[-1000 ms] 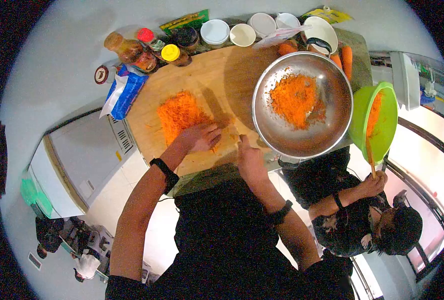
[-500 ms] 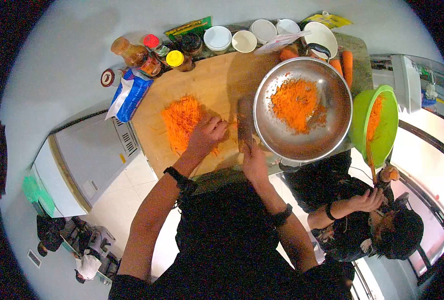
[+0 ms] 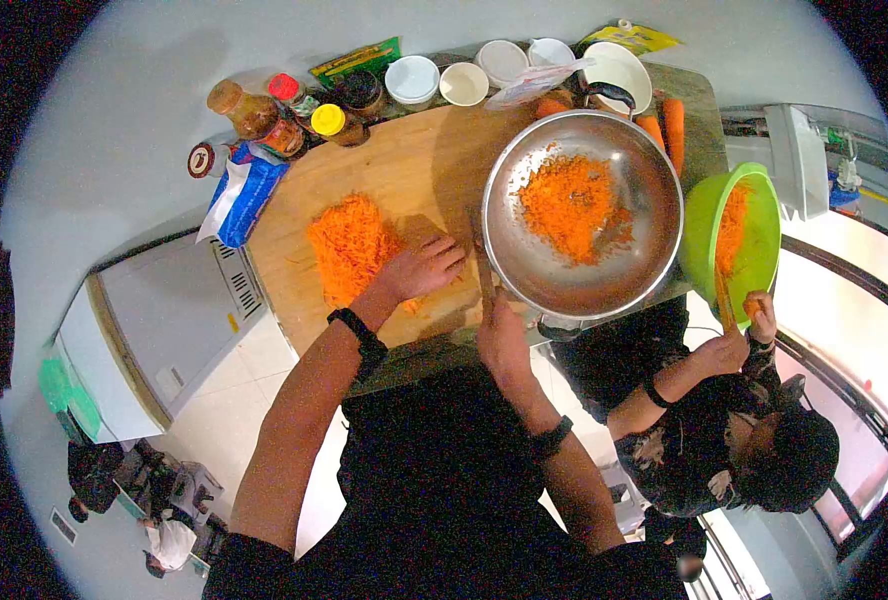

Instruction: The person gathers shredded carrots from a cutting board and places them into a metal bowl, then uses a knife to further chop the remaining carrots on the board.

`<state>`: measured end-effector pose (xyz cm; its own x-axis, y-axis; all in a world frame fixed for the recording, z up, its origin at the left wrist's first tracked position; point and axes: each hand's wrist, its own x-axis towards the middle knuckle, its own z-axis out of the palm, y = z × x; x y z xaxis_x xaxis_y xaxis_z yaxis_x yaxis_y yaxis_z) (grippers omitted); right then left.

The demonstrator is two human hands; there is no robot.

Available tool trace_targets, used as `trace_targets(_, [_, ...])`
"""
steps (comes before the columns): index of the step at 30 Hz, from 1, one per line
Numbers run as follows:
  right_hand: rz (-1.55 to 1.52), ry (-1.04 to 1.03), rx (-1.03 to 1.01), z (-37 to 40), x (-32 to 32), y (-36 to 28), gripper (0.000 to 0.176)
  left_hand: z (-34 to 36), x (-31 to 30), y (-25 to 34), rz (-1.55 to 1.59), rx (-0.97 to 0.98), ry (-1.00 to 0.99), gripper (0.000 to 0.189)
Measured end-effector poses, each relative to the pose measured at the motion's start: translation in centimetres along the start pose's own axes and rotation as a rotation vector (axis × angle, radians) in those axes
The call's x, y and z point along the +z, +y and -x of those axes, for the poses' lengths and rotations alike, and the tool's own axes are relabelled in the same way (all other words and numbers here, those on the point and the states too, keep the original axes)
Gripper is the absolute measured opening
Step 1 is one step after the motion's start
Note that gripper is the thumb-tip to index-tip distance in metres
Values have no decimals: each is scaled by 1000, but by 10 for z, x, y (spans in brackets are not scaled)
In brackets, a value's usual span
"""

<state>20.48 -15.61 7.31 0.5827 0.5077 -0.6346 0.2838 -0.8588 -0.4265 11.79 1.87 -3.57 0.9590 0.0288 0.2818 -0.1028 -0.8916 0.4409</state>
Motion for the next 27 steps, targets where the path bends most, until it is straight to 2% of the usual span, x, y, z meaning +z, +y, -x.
trace_targets(2, [33, 5, -39, -2, -1, 5, 35, 1, 0, -1, -20, 29, -69, 19])
trace_targets(4, [59, 14, -75, -5, 5, 9, 37, -1, -14, 4, 6, -87, -405, 38])
trace_targets(5, [66, 27, -120, -8, 11, 10, 37, -2, -21, 8, 4, -83, -407, 38])
trace_targets(7, [68, 42, -162, -9, 15, 4, 38, 2, -28, 16, -5, -166, -374, 36])
trace_targets(11, [163, -45, -180, -12, 27, -11, 44, 22, -29, 17, -47, -128, -259, 29])
trace_targets(13, [206, -58, -220, -16, 32, -10, 46, 26, -27, 17, -104, -100, 4, 14])
trace_targets(16, [140, -43, -266, -21, 30, -6, 49, 30, -34, 17, -129, -94, 62, 12])
trace_targets(20, [155, -43, -282, -19, 17, 4, 49, 26, -37, 17, -48, -172, 106, 13])
trace_targets(22, [160, -40, -263, -16, 12, 1, 49, 27, -37, 13, -151, -49, 38, 17])
trace_targets(25, [285, -97, -279, -9, 12, -3, 47, 30, -37, 14, -190, -45, 10, 18])
trace_targets(27, [323, 23, -399, -6, 22, -6, 29, 33, -35, 14, -198, -44, -19, 18])
